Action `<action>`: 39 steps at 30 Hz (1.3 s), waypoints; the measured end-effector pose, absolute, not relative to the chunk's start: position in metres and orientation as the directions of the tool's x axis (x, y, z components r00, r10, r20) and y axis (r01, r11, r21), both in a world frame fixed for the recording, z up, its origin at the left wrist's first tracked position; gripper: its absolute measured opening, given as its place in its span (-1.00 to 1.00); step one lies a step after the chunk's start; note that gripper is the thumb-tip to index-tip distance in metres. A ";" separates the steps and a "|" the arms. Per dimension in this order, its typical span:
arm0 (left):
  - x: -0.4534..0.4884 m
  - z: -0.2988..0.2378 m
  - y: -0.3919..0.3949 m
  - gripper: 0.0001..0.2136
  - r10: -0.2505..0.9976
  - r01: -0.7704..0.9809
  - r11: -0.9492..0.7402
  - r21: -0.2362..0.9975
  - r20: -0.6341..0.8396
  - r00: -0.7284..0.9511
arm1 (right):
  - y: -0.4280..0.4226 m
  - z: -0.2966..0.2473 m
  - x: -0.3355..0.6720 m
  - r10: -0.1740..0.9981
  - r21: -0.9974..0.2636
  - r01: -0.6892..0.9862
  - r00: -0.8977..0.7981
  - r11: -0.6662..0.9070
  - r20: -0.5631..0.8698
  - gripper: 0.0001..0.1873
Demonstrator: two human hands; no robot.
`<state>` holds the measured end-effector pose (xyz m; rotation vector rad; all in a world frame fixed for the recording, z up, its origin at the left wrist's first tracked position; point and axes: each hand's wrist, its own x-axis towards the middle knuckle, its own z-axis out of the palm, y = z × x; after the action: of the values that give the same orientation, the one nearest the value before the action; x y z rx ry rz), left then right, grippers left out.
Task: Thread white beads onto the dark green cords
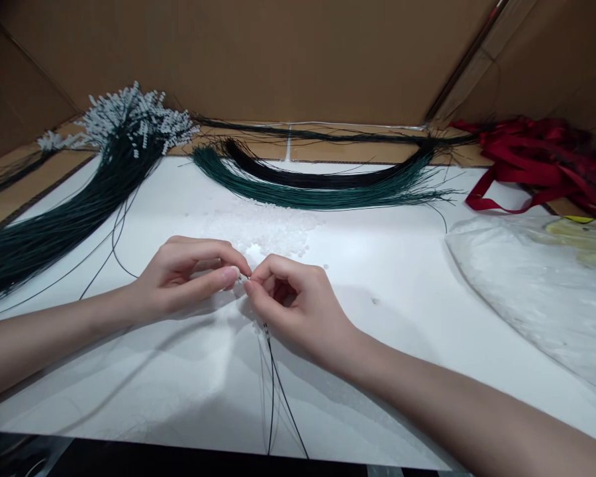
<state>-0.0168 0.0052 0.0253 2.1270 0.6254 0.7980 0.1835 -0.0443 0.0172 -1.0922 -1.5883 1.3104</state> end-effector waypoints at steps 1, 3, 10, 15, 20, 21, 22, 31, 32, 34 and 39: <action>-0.017 0.025 0.005 -0.85 0.649 0.171 -0.584 0.793 0.330 0.686 | -0.044 0.017 0.183 0.946 -0.987 0.131 -0.319 0.094 0.048 -0.79; -0.016 0.025 0.005 -0.85 0.649 0.173 -0.584 0.793 0.328 0.687 | -0.044 0.018 0.183 0.946 -0.987 0.130 -0.321 0.092 0.046 -0.80; -0.017 0.022 0.008 -0.89 0.649 0.193 -0.598 0.778 0.329 0.686 | -0.044 0.017 0.183 0.945 -0.986 0.136 -0.324 0.098 0.050 -0.78; -0.018 0.021 0.008 -0.90 0.660 0.176 -0.548 0.817 0.294 0.691 | -0.045 0.017 0.183 0.943 -0.985 0.134 -0.328 0.110 0.061 -0.79; -0.018 0.019 0.007 -0.89 0.682 0.163 -0.518 0.840 0.291 0.671 | -0.046 0.017 0.183 0.944 -0.988 0.123 -0.325 0.098 0.053 -0.79; -0.018 0.018 0.008 -0.89 0.684 0.164 -0.519 0.839 0.293 0.668 | -0.045 0.017 0.183 0.945 -0.988 0.123 -0.322 0.092 0.048 -0.79; -0.017 0.018 0.008 -0.89 0.685 0.165 -0.521 0.837 0.295 0.666 | -0.045 0.017 0.183 0.947 -0.988 0.124 -0.319 0.087 0.044 -0.79; -0.017 0.017 0.009 -0.88 0.709 0.198 -0.499 0.844 0.267 0.652 | -0.045 0.018 0.183 0.948 -0.987 0.135 -0.316 0.083 0.037 -0.80; -0.018 0.017 0.009 -0.88 0.711 0.197 -0.491 0.849 0.259 0.653 | -0.045 0.018 0.183 0.947 -0.988 0.132 -0.318 0.084 0.038 -0.80; -0.019 0.017 0.009 -0.88 0.713 0.192 -0.479 0.856 0.252 0.654 | -0.044 0.018 0.183 0.945 -0.989 0.124 -0.324 0.083 0.039 -0.80; -0.020 0.017 0.010 -0.88 0.714 0.151 -0.453 0.878 0.257 0.651 | -0.044 0.020 0.181 0.949 -0.991 0.107 -0.313 0.081 0.043 -0.82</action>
<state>-0.0195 0.0100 0.0173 1.9612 0.6766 0.7833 0.1814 -0.0435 0.0195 -1.0827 -1.5590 1.3300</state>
